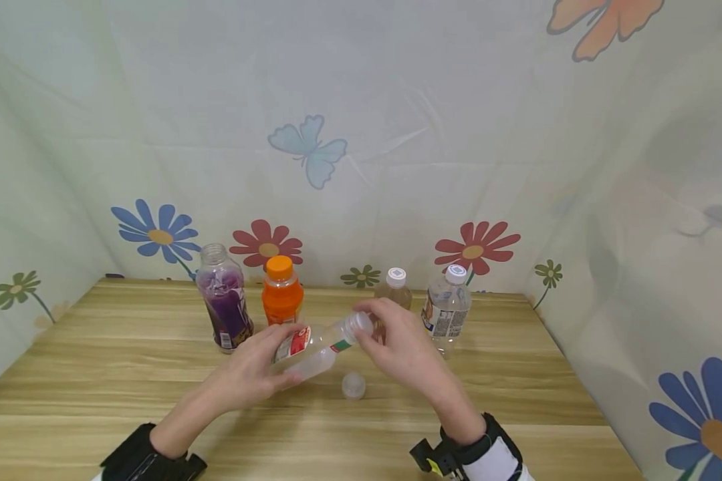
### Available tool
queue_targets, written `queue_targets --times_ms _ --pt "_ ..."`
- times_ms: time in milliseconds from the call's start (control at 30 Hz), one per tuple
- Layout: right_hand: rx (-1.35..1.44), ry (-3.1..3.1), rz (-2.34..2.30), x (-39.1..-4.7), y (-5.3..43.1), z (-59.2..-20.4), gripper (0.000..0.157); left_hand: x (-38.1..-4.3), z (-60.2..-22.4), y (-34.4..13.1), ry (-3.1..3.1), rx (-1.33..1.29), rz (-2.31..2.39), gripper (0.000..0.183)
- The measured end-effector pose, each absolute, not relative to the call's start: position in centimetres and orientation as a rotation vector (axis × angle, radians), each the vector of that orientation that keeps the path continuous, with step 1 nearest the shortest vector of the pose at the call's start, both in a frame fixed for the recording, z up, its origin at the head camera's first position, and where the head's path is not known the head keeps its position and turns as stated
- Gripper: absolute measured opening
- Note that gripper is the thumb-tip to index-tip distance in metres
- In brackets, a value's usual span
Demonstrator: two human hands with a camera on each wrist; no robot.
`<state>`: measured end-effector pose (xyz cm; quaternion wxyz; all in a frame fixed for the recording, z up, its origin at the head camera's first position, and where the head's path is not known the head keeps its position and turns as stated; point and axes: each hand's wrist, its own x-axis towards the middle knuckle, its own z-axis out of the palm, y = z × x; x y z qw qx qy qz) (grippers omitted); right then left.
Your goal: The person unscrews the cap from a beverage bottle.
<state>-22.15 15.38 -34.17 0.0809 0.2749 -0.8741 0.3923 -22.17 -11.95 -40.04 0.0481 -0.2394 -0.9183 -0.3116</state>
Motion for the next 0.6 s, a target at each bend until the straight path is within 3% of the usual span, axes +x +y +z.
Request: queue_targets --times_ms 600 --pt "0.827 -2.561 1.174 -22.13 15.56 -33.9 0.038 -22.1 -39.87 -11.99 -2.803 -0.718 -0.945 0.073"
